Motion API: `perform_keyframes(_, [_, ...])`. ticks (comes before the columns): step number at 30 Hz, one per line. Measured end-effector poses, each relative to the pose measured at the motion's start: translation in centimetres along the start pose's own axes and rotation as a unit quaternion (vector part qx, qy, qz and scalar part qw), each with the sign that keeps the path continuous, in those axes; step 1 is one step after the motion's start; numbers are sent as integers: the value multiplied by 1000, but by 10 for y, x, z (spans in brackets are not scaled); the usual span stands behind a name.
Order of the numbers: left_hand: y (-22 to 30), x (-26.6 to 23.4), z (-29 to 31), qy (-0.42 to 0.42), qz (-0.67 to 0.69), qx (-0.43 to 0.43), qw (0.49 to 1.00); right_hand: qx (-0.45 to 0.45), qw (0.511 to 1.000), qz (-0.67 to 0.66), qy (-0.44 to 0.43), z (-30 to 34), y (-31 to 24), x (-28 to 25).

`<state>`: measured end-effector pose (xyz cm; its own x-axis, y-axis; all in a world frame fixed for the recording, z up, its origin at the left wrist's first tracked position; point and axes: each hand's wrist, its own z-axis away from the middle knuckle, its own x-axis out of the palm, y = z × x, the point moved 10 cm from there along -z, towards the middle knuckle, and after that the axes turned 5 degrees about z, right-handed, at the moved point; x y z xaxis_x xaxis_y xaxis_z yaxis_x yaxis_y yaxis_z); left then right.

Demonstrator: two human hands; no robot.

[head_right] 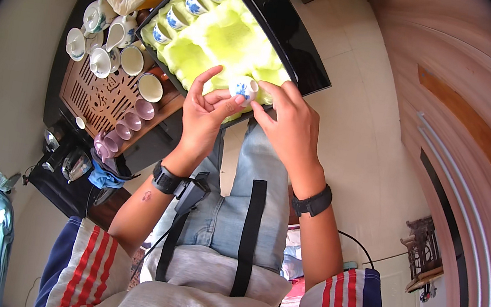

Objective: The person wipes white cups with a cloth, places them into a storage box, and then puts the lid on the box.

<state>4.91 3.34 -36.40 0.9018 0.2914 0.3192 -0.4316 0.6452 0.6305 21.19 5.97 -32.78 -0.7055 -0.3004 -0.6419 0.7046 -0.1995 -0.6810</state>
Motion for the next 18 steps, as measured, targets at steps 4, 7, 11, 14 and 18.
perform_keyframes(4, [-15,-11,-4,57,-5,14,998,-51,997,59,-29,-9,-6,8])
perform_keyframes(7, [-20,-19,-7,70,6,30,997,-48,996,73,-31,-12,-6,12])
perform_keyframes(11, [-15,-15,-7,91,-23,40,995,-55,992,109,-17,-10,-14,12])
perform_keyframes(14, [-21,-18,-8,118,-12,51,992,-110,983,147,11,-11,-26,13])
perform_keyframes(18, [-12,-20,-13,160,-93,55,981,-113,983,142,12,-17,-26,17])
